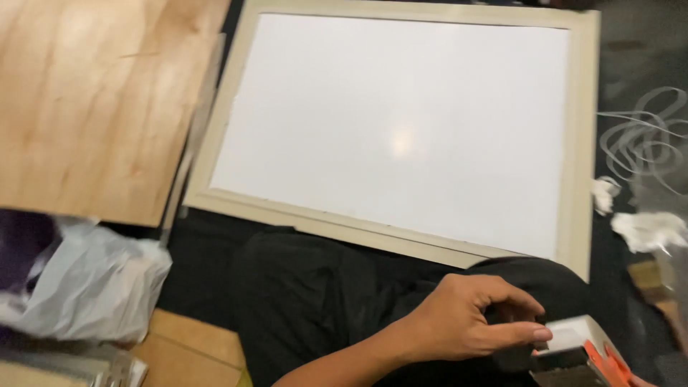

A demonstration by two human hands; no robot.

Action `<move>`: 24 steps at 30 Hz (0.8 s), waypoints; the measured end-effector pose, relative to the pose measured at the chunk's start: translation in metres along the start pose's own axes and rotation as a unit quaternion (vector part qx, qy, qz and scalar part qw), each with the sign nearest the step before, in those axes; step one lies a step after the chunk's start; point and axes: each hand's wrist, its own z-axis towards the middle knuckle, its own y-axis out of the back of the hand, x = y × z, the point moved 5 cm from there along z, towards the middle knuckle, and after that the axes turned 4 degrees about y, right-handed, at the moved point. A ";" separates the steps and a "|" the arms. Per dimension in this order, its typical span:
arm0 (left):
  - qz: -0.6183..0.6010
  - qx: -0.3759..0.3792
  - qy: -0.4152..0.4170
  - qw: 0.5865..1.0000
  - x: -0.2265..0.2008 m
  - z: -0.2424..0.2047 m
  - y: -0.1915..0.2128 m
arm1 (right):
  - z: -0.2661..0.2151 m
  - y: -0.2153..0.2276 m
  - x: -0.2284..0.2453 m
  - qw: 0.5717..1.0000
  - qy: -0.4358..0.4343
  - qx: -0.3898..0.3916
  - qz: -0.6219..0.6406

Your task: Taping a white plastic sheet to the back of a wooden frame using a handheld tape dispenser.

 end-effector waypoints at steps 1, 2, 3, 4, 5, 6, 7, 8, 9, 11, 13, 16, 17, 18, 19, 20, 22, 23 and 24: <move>-0.016 0.011 0.017 1.000 0.001 -0.009 0.008 | 0.002 -0.023 0.011 0.994 0.024 -0.005 -0.102; -0.033 0.022 0.033 0.999 0.002 -0.018 0.013 | 0.003 -0.049 0.024 0.978 0.045 -0.006 -0.204; -0.033 0.009 0.031 0.999 0.005 -0.025 0.022 | 0.011 -0.071 0.024 0.951 0.070 0.000 -0.302; -0.068 -0.018 0.047 0.996 0.010 -0.033 0.032 | 0.020 -0.094 0.024 0.913 0.093 0.008 -0.396; -0.104 -0.040 0.062 0.992 0.015 -0.040 0.041 | 0.026 -0.114 0.021 0.867 0.118 0.018 -0.483; -0.105 -0.049 0.061 0.991 0.015 -0.046 0.048 | 0.036 -0.131 0.014 0.812 0.142 0.029 -0.566; -0.125 -0.092 0.072 0.985 0.017 -0.053 0.058 | 0.044 -0.147 0.005 0.748 0.166 0.041 -0.642; -0.145 -0.135 0.083 0.977 0.020 -0.060 0.068 | 0.052 -0.162 -0.005 0.676 0.187 0.054 -0.711; -0.150 -0.137 0.082 0.976 0.017 -0.066 0.080 | 0.055 -0.170 -0.026 0.598 0.209 0.062 -0.771; -0.155 -0.124 0.141 0.970 0.017 -0.076 0.099 | 0.053 -0.178 -0.069 0.428 0.250 0.073 -0.866; -0.150 -0.123 0.149 0.970 0.021 -0.090 0.114 | 0.041 -0.210 -0.195 0.240 0.283 0.066 -0.926; -0.171 -0.143 0.121 0.967 0.036 -0.105 0.127 | 0.022 -0.259 -0.417 0.169 0.361 -0.009 -0.917; -0.193 -0.178 0.083 0.961 0.041 -0.110 0.135 | 0.005 -0.278 -0.485 0.194 0.423 -0.050 -0.884; -0.198 -0.169 0.081 0.962 0.043 -0.111 0.135 | 0.003 -0.280 -0.492 0.191 0.427 -0.059 -0.882; -0.197 -0.191 0.103 0.956 0.046 -0.115 0.140 | 0.006 -0.281 -0.497 0.227 0.414 -0.073 -0.878; -0.195 -0.212 0.125 0.949 0.050 -0.119 0.145 | 0.009 -0.282 -0.502 0.262 0.401 -0.086 -0.874; -0.157 -0.189 0.141 0.959 0.044 -0.119 0.146 | 0.010 -0.282 -0.509 0.310 0.395 -0.081 -0.861; -0.117 -0.166 0.156 0.967 0.042 -0.119 0.145 | 0.010 -0.282 -0.513 0.358 0.389 -0.074 -0.845; -0.120 -0.166 0.156 0.966 0.042 -0.119 0.143 | 0.010 -0.280 -0.509 0.357 0.388 -0.076 -0.846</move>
